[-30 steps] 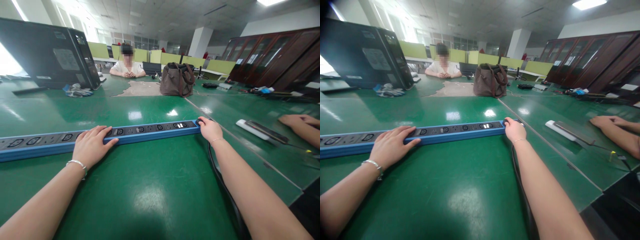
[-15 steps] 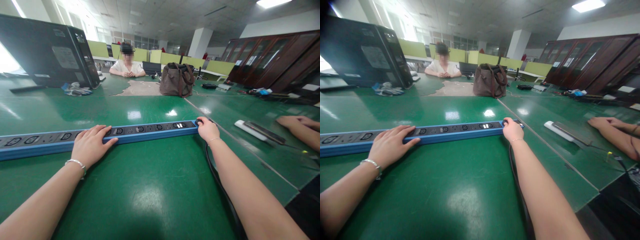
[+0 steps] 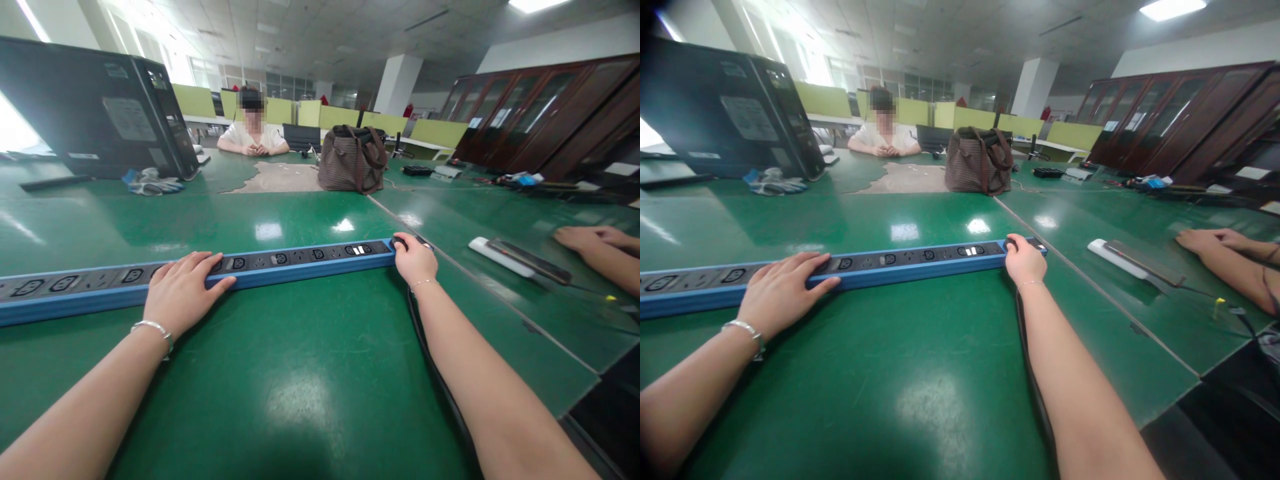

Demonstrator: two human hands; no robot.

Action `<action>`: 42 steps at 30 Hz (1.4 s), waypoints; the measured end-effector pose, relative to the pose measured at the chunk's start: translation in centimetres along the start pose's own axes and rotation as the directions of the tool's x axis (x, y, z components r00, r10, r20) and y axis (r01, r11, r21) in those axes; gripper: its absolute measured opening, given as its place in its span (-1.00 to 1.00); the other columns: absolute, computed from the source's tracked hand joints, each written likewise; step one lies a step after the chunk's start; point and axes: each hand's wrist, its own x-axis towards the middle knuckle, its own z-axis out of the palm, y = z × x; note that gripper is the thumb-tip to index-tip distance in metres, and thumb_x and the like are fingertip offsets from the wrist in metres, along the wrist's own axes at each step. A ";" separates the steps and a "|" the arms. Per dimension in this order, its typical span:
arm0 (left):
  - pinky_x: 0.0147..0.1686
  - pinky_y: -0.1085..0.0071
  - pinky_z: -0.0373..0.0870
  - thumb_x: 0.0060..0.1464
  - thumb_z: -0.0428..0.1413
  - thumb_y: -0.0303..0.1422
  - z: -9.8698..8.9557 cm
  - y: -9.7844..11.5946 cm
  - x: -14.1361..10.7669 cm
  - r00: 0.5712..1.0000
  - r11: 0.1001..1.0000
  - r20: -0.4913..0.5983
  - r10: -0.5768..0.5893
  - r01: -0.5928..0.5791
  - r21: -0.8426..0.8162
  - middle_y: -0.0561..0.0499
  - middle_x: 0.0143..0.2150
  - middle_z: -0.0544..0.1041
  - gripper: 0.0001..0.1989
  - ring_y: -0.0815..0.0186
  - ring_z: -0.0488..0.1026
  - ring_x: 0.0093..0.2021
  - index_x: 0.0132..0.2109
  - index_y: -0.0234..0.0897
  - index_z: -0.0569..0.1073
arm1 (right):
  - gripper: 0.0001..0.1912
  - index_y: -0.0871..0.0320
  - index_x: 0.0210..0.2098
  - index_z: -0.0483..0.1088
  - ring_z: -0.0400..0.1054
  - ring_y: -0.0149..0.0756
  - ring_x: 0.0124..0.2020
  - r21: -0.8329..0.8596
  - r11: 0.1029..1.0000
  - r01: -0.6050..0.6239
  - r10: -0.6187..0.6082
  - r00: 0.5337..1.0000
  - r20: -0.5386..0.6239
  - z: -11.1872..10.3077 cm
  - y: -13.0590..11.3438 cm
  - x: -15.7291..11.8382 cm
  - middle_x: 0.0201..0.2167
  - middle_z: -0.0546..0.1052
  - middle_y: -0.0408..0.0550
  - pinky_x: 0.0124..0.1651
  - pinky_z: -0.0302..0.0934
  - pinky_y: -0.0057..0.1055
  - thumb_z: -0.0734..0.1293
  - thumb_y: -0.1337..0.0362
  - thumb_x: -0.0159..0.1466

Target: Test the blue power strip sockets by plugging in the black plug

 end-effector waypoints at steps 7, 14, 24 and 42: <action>0.21 0.04 0.08 0.13 -0.20 0.07 0.0 -0.1 0.0 1.000 1.000 0.002 -0.001 0.001 -0.013 -0.10 0.24 0.33 -0.35 0.04 0.25 0.22 0.22 -0.17 0.29 | -0.55 0.17 0.04 0.44 0.41 -0.09 -0.11 0.132 0.991 0.010 0.001 0.997 -0.082 0.4 0.4 0.1 -0.12 0.54 0.13 0.00 0.23 -0.20 0.23 0.18 0.20; 0.21 0.06 0.08 0.14 -0.20 0.06 -0.3 0.0 0.0 1.000 1.000 0.018 0.007 -0.007 0.018 -0.10 0.25 0.32 -0.36 0.05 0.24 0.22 0.21 -0.22 0.28 | -0.56 0.22 0.02 0.38 0.44 -0.21 -0.33 0.399 0.913 -0.084 0.149 0.980 -0.134 1.0 1.2 1.2 -0.28 0.56 0.07 -0.16 0.31 -0.25 0.20 0.17 0.20; 0.21 0.07 0.09 0.15 -0.20 0.06 -0.2 0.0 0.0 1.000 0.999 0.020 0.013 -0.014 0.043 -0.09 0.25 0.32 -0.36 0.08 0.26 0.21 0.22 -0.20 0.27 | -0.57 0.24 -0.07 0.41 0.37 -0.28 -0.50 0.557 0.830 -0.041 0.128 0.985 -0.119 0.4 0.7 0.8 -0.57 0.46 -0.11 -0.31 0.29 -0.35 0.23 0.13 0.17; 0.21 0.06 0.08 0.14 -0.20 0.07 0.1 -0.1 0.0 1.000 1.000 -0.010 0.011 -0.011 0.015 -0.10 0.23 0.34 -0.35 0.05 0.26 0.21 0.20 -0.21 0.30 | -0.73 0.31 -0.13 0.44 0.03 -0.58 -0.85 0.794 0.523 -0.310 0.155 0.951 0.268 -1.0 -3.3 -0.3 -0.82 0.27 -0.30 -0.79 -0.10 -0.65 0.21 0.30 0.30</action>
